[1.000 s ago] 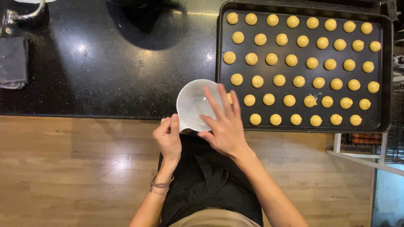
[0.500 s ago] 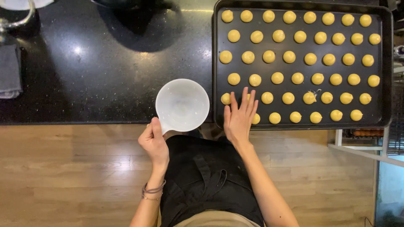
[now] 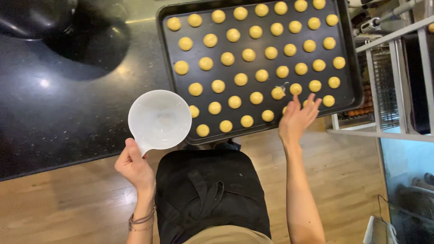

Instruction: The recorder prepares cookies by piping dough onto trays, smoothing the tops with a spoon and water, and arranging the cookies on the trays.

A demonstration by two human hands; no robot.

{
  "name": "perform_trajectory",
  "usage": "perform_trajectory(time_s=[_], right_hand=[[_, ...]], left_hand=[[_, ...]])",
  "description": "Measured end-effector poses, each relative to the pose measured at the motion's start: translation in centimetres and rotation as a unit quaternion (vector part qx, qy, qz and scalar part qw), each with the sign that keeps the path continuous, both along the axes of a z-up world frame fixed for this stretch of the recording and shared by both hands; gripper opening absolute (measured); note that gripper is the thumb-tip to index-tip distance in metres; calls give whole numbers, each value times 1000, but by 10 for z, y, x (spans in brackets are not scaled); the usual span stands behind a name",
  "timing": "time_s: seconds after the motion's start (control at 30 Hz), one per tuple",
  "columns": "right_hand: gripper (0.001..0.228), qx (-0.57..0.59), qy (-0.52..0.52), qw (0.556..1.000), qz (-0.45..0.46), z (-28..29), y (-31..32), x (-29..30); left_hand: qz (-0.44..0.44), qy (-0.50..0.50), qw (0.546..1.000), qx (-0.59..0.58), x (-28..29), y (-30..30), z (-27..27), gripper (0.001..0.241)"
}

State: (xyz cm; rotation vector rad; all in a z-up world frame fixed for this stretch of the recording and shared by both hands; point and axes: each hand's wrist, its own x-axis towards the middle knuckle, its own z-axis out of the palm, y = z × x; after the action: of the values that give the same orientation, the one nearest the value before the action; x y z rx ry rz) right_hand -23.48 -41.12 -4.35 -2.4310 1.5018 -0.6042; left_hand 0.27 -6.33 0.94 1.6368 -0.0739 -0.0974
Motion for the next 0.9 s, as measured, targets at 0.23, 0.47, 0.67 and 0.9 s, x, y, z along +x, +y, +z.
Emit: perform_trajectory(time_s=[0.23,0.47,0.67,0.9], right_hand=[[46,-21,37,994,105,2,5,15],[49,-10,11,990,141,4,-12,4],[45,-9,34,980,197,18,-28,4],[56,-15,100,955,279,19,-38,-3]], left_hand=[[11,-6,1000,-18,-35,-53,8,53],[11,-9,1000,-26,-68,-90,13,56],[16,5,999,-30,-86,-111,15,55],[42,21,998,-34,-110,-129,6,55]])
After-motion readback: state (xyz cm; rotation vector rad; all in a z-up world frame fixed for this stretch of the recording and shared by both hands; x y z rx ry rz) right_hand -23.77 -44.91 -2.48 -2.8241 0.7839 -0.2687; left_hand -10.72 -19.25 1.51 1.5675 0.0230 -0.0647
